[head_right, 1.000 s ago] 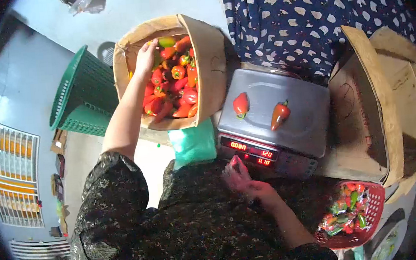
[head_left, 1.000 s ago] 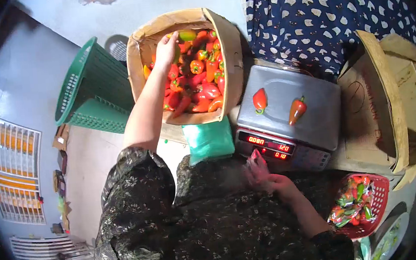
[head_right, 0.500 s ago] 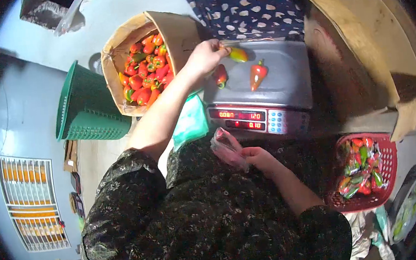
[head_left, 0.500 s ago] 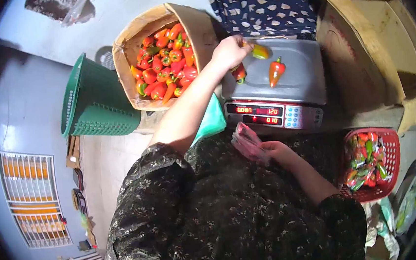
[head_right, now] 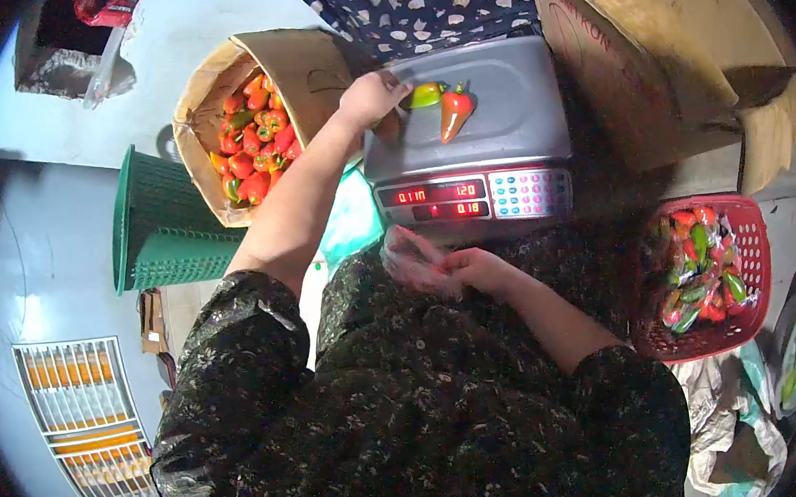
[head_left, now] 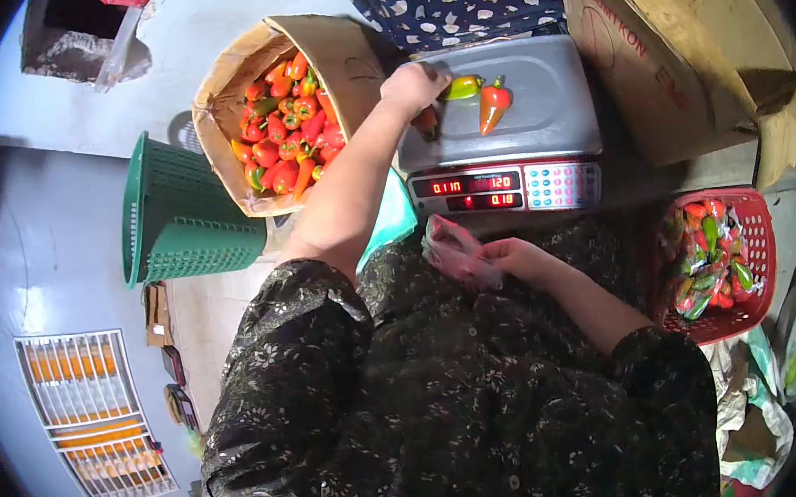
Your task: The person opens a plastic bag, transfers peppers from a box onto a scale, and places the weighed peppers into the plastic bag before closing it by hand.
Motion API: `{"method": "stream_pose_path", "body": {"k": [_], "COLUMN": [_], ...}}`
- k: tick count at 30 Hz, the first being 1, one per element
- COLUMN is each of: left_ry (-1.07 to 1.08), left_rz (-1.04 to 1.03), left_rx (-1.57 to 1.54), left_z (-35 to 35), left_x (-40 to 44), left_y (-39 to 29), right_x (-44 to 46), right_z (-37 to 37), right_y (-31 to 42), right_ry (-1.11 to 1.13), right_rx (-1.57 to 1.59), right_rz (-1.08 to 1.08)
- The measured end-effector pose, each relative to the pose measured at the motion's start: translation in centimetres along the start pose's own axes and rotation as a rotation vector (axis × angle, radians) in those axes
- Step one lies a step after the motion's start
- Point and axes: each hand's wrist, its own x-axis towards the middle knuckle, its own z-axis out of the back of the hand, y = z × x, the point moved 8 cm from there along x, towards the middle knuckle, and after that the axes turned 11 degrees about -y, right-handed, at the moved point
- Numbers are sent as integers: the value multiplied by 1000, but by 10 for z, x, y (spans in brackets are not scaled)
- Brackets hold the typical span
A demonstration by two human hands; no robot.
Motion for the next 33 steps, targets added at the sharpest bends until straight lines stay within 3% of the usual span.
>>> {"method": "stream_pose_path", "body": {"k": [6, 10, 14, 17, 21, 24, 27, 31, 33], "left_ry": [-248, -379, -424, -592, -330, -31, 198, 557, 611], "left_rz": [120, -41, -172, -202, -227, -551, -635, -330, -282], "left_rx": [-292, -117, -209, -232, -753, -487, -317, -113, 3], "left_z": [-12, -16, -20, 5, 20, 25, -13, -55, -64], "left_x": [3, -30, -48, -59, -98, -177, -233, -263, -271], "left_y": [-4, -38, -53, -55, -50, -82, -68, -26, -12], "right_x": [-7, -3, -15, -15, -2, -8, -28, -17, -15], "right_z": [-4, -4, -8, -3, 3, -1, -19, -9, -8], "right_y": [6, 7, 22, 22, 7, 30, 63, 42, 36], "right_ry": [0, 10, -39, -44, -42, -89, -129, -138, -145], "right_rx": [69, 22, 17, 23, -72, -536, -560, -801, -835], "right_rz": [-66, -24, -45, -32, 65, 472, 624, 436, 475]}}
